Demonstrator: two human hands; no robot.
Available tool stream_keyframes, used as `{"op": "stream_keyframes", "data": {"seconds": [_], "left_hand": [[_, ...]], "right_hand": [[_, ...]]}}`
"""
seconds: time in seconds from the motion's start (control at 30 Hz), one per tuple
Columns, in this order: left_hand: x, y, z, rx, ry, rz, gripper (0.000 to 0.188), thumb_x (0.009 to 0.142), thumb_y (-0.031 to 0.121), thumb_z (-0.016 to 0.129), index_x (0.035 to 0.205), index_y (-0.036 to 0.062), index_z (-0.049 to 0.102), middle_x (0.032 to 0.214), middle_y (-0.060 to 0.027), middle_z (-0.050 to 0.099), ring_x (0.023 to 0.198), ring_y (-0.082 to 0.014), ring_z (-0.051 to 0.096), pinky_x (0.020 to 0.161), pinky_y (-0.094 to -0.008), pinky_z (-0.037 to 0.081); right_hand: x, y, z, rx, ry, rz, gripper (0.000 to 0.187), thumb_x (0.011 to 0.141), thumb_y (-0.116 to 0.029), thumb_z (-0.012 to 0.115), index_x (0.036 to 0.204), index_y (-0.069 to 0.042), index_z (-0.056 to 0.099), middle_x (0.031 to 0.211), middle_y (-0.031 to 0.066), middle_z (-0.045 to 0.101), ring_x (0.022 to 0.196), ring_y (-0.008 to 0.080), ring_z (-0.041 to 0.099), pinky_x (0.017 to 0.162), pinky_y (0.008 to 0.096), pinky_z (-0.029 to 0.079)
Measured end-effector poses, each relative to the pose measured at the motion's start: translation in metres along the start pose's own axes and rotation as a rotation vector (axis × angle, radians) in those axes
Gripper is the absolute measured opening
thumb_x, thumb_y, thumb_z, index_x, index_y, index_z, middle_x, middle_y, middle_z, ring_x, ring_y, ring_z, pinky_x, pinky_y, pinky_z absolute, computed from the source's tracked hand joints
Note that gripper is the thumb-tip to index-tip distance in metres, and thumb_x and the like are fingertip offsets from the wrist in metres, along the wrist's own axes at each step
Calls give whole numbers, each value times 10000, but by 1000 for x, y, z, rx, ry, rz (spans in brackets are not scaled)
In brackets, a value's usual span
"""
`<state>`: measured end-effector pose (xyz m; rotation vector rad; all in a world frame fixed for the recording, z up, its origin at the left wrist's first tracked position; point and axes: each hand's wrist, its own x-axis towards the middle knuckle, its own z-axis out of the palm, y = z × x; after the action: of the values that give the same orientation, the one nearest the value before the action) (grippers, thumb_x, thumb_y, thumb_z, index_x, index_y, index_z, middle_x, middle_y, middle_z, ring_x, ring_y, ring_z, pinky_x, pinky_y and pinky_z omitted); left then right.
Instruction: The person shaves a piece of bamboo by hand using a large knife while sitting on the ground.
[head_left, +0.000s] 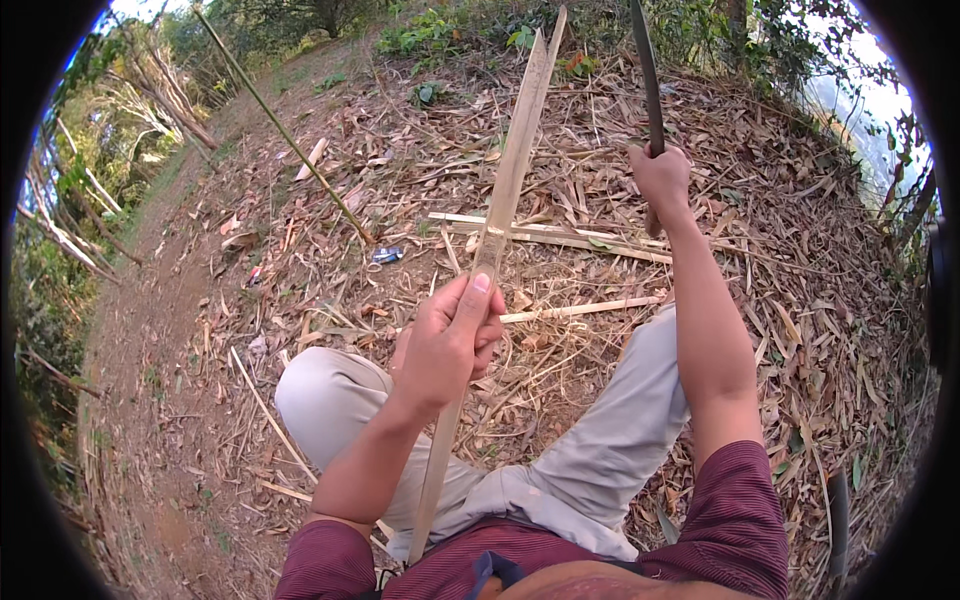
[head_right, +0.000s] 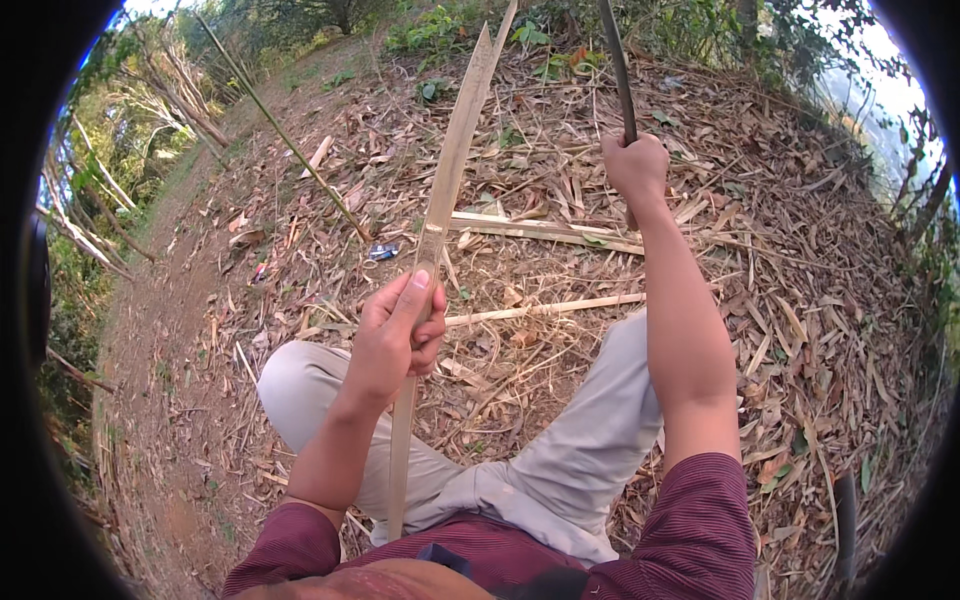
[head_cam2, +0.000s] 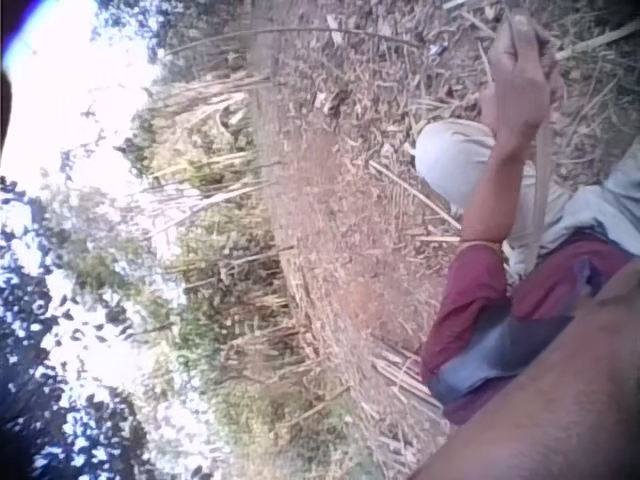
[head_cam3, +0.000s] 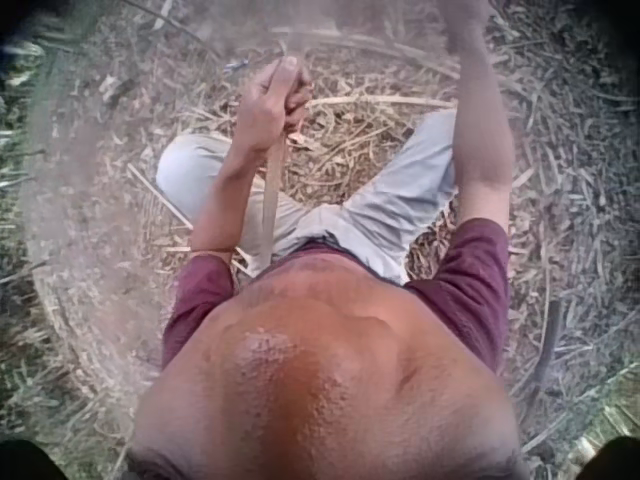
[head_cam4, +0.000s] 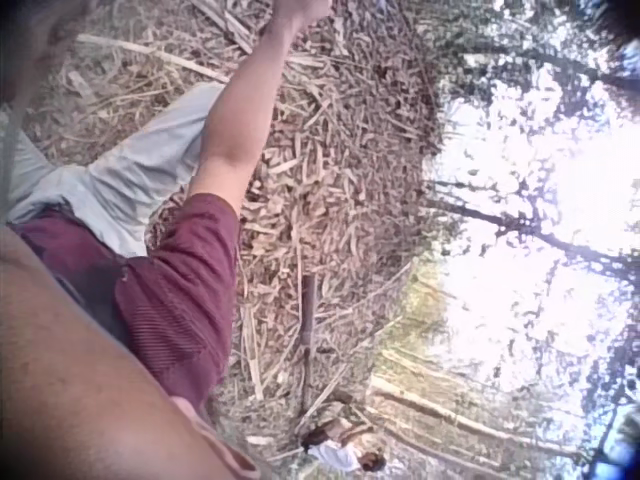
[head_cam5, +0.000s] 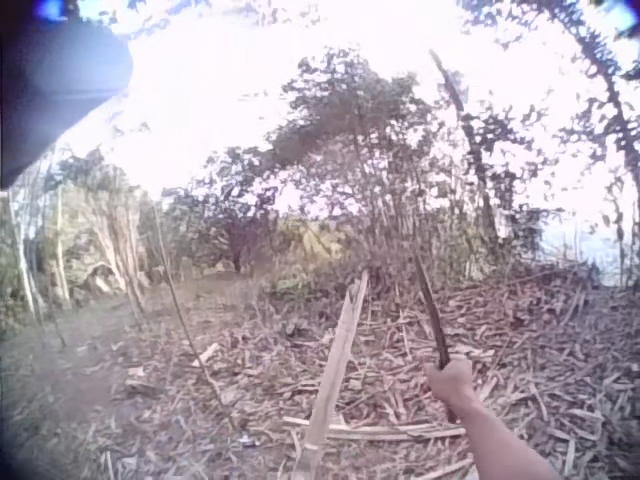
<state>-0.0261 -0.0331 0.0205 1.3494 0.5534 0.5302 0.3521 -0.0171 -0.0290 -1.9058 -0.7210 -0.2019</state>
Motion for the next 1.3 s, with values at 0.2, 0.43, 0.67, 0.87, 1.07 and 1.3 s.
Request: {"op": "stream_keyframes", "data": {"seconds": [0.2, 0.43, 0.67, 0.87, 1.07, 1.3], "left_hand": [[15, -4, -14, -252, -39, -119, 409, 1042, 416, 398, 957, 40, 534, 643, 40, 387, 424, -23, 288, 375, -203, 234], [15, 1, -5, -25, 6, -76, 419, 1059, 418, 384, 940, 48, 540, 630, 67, 351, 431, -16, 291, 379, -196, 221], [21, -28, 1, 707, 337, 260, 390, 1065, 342, 432, 858, 35, 555, 625, 28, 453, 539, -74, 366, 497, -261, 315], [18, -24, 1, 736, 355, 240, 378, 1063, 312, 428, 885, 7, 563, 632, -47, 485, 562, -144, 424, 543, -333, 361], [18, -20, 14, 767, 344, 307, 340, 1055, 273, 439, 951, -24, 567, 607, -145, 522, 510, -251, 465, 540, -412, 374], [17, -26, 15, 975, 402, 404, 338, 1061, 253, 416, 965, -24, 585, 598, -175, 508, 495, -311, 477, 528, -437, 369]], "right_hand": [[-60, -48, -3, 416, -155, 24, 273, 827, -182, 700, 633, -26, 587, 540, 46, 565, 477, 167, 524, 509, 346, 430], [-118, -85, -16, 39, -173, -548, 121, 771, -148, 704, 732, -66, 624, 609, 98, 619, 530, 274, 606, 528, 393, 462], [-151, -94, 1, -41, -213, -850, 219, 649, -112, 737, 834, -113, 621, 691, 74, 647, 637, 286, 659, 567, 407, 498], [-143, -102, -9, -79, -145, -954, 133, 714, -144, 695, 747, -108, 571, 639, 57, 628, 585, 285, 655, 543, 409, 512], [-146, -105, -17, -60, -208, -835, 133, 695, -125, 693, 745, -100, 572, 652, 77, 633, 603, 301, 656, 545, 418, 505], [-134, -96, -1, -66, -175, -872, 234, 631, -140, 751, 757, -125, 555, 620, 54, 597, 602, 292, 638, 528, 433, 429]]}}
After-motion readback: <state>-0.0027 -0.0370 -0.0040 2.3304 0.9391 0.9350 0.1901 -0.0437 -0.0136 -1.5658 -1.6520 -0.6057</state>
